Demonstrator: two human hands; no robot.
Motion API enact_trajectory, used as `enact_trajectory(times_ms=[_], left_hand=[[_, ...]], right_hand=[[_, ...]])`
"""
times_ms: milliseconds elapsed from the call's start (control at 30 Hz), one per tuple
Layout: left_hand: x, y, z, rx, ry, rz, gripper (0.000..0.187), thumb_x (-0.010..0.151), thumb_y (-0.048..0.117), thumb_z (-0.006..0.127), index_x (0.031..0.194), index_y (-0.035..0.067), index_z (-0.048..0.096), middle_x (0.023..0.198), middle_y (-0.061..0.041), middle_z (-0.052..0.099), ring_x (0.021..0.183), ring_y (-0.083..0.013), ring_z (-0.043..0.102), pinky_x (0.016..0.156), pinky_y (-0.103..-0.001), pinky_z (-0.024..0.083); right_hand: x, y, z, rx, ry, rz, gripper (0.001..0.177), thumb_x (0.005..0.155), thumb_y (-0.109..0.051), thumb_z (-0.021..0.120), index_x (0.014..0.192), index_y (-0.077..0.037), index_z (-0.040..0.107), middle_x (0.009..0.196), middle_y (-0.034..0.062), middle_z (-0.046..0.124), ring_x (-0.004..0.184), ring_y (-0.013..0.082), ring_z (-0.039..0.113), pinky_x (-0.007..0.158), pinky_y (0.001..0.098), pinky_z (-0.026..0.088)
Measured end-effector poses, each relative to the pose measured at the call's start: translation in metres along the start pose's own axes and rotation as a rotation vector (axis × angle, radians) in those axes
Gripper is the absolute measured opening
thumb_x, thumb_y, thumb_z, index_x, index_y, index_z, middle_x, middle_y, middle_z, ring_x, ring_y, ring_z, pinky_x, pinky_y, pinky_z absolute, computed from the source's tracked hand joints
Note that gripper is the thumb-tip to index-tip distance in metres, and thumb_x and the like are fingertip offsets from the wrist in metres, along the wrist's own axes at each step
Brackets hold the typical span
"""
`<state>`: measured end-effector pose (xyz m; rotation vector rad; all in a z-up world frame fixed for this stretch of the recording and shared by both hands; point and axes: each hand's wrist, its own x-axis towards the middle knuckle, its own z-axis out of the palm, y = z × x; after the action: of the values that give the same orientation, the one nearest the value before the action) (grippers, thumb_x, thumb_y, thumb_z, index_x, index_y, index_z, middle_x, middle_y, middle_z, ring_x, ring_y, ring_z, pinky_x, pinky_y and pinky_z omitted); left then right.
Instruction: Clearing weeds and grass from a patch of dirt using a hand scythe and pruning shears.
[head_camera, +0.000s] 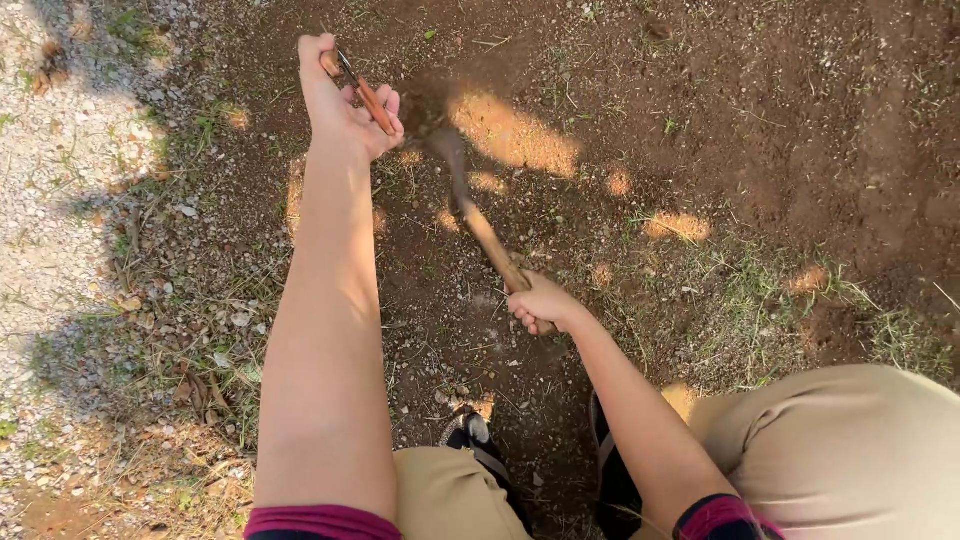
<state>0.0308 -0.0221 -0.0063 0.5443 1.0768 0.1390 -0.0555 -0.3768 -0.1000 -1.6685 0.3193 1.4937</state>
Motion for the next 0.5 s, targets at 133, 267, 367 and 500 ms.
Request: enact_trajectory(times_ms=[133, 267, 367, 500], left_hand=[[-0.005, -0.006, 0.006, 0.022, -0.028, -0.051, 0.119, 0.051, 0.057, 0.078, 0.148, 0.009, 0.027, 0.122, -0.02, 0.05, 0.094, -0.0281, 0.056, 0.076, -0.044, 0.041], [-0.017, -0.01, 0.006, 0.117, 0.067, -0.027, 0.115, 0.052, 0.055, 0.078, 0.146, 0.008, 0.031, 0.116, -0.02, 0.052, 0.093, -0.0279, 0.057, 0.073, -0.044, 0.04], [-0.015, -0.005, 0.003, 0.152, 0.031, -0.019, 0.114, 0.053, 0.056, 0.078, 0.146, 0.012, 0.028, 0.117, -0.02, 0.05, 0.093, -0.0269, 0.056, 0.074, -0.043, 0.04], [-0.011, -0.007, 0.003, 0.142, 0.013, -0.001, 0.112, 0.053, 0.055, 0.078, 0.143, 0.009, 0.029, 0.118, -0.022, 0.051, 0.092, -0.0281, 0.058, 0.073, -0.043, 0.039]], right_hand=[[-0.01, -0.003, -0.016, 0.084, -0.057, -0.037, 0.047, 0.087, 0.003, 0.064, 0.13, -0.006, 0.048, 0.062, -0.0026, 0.049, 0.045, 0.0062, 0.045, 0.038, 0.0215, 0.042], [0.013, 0.013, -0.061, 0.629, 0.148, -0.173, 0.033, 0.086, 0.007, 0.06, 0.111, -0.008, 0.045, 0.062, -0.0034, 0.047, 0.046, 0.0068, 0.043, 0.039, 0.0231, 0.039], [0.037, 0.014, -0.099, 0.867, 0.316, -0.293, 0.027, 0.086, 0.007, 0.058, 0.104, -0.006, 0.043, 0.063, -0.0031, 0.047, 0.048, 0.0068, 0.043, 0.04, 0.0242, 0.041], [0.024, 0.009, -0.065, 1.005, 0.411, -0.345, 0.023, 0.088, 0.006, 0.056, 0.105, -0.002, 0.044, 0.065, -0.0019, 0.047, 0.049, 0.008, 0.044, 0.041, 0.0257, 0.043]])
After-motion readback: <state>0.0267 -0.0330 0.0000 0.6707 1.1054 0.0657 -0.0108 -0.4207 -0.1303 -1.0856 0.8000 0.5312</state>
